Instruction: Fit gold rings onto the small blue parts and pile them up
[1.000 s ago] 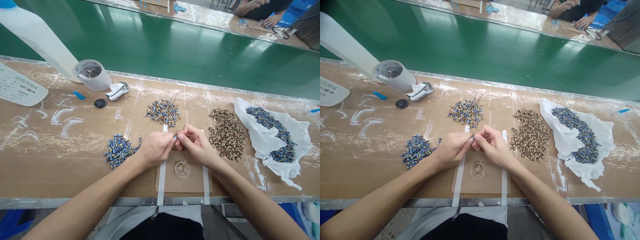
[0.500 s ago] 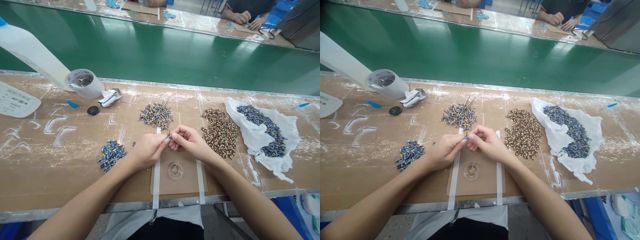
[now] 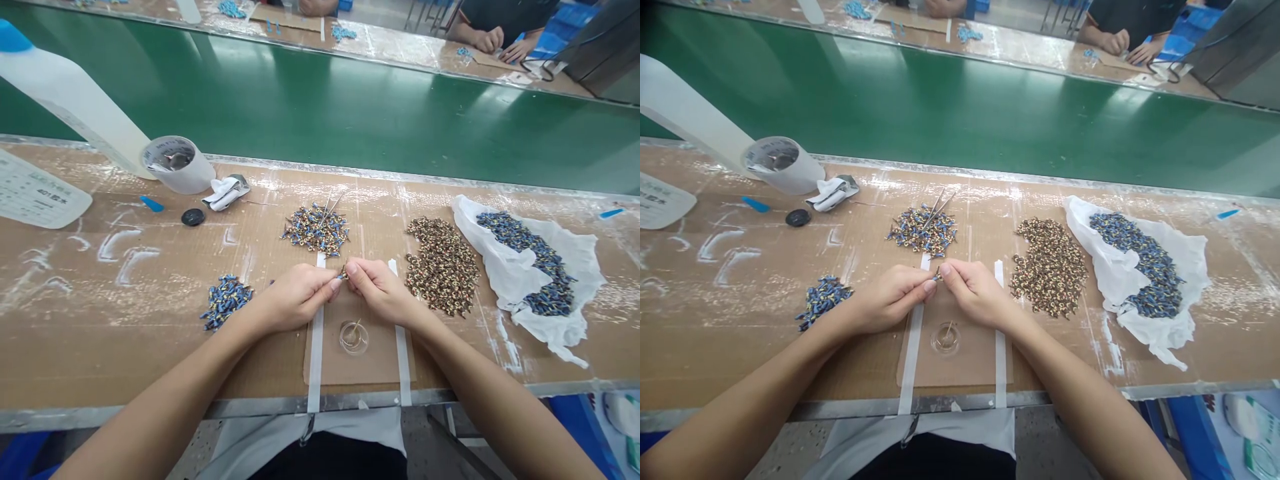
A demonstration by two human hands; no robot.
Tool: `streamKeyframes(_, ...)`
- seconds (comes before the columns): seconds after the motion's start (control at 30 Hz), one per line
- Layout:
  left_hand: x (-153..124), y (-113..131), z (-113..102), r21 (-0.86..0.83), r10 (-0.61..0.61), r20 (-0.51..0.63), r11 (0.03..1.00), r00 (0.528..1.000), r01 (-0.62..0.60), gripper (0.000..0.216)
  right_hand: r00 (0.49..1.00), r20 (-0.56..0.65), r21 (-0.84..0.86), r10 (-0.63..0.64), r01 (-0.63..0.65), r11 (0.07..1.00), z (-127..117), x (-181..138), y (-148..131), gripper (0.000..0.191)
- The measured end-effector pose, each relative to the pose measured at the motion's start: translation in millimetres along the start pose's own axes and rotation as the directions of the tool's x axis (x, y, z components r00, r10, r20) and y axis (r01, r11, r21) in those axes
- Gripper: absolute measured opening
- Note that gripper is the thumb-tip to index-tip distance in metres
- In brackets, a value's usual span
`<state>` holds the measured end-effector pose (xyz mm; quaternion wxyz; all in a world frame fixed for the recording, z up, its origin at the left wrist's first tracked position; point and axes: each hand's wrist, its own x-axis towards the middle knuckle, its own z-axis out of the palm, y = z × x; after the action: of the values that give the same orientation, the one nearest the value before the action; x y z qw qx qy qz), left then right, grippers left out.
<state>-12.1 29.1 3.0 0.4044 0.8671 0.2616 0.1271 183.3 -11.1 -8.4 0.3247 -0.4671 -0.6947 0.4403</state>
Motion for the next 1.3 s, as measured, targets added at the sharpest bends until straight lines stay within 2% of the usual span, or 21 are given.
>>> streamKeyframes(0.2,2,-1,7,0.057,-0.018,-0.061,0.998,0.998,0.021,0.037,1.0,-0.013,0.0,-0.012,0.012,1.0,5,0,-4,0.037)
streamKeyframes(0.43,3,-1,15,0.125,0.022,-0.144,0.992,0.989,-0.004,0.038,0.998,-0.064,-0.041,0.003,-0.005,0.999,11,-1,-3,0.038)
streamKeyframes(0.6,2,-1,18,0.169,0.026,-0.15,0.986,0.988,-0.001,0.037,0.997,-0.082,-0.073,0.001,-0.007,0.997,13,-1,-4,0.038)
streamKeyframes(0.77,1,-2,18,0.199,0.025,-0.129,0.98,0.991,0.002,0.034,0.999,-0.039,-0.096,-0.006,0.002,0.995,10,-1,-5,0.038)
streamKeyframes(0.87,2,-1,12,0.115,-0.008,-0.104,0.993,0.995,0.02,0.035,1.0,-0.016,-0.02,0.019,-0.02,1.0,7,0,-4,0.041)
streamKeyframes(0.97,2,3,3,-0.179,-0.087,-0.047,0.981,0.995,0.078,0.039,0.999,-0.015,0.145,0.051,-0.049,0.988,4,2,-3,0.045)
streamKeyframes(1.03,1,5,-1,-0.47,-0.153,0.052,0.868,0.987,0.16,0.041,0.997,-0.019,0.24,0.069,-0.063,0.969,1,3,-3,0.049)
streamKeyframes(1.13,-1,6,-2,-0.784,-0.187,0.244,0.54,0.951,0.307,0.041,0.992,-0.008,0.342,0.13,-0.119,0.932,-1,3,-2,0.052)
streamKeyframes(1.2,-2,6,-1,-0.86,-0.19,0.3,0.371,0.935,0.351,0.04,0.985,0.012,0.378,0.175,-0.166,0.911,-1,3,-2,0.053)
streamKeyframes(1.3,-2,7,0,-0.894,-0.218,0.317,0.257,0.923,0.368,0.039,0.979,0.041,0.398,0.198,-0.198,0.896,-1,2,-1,0.053)
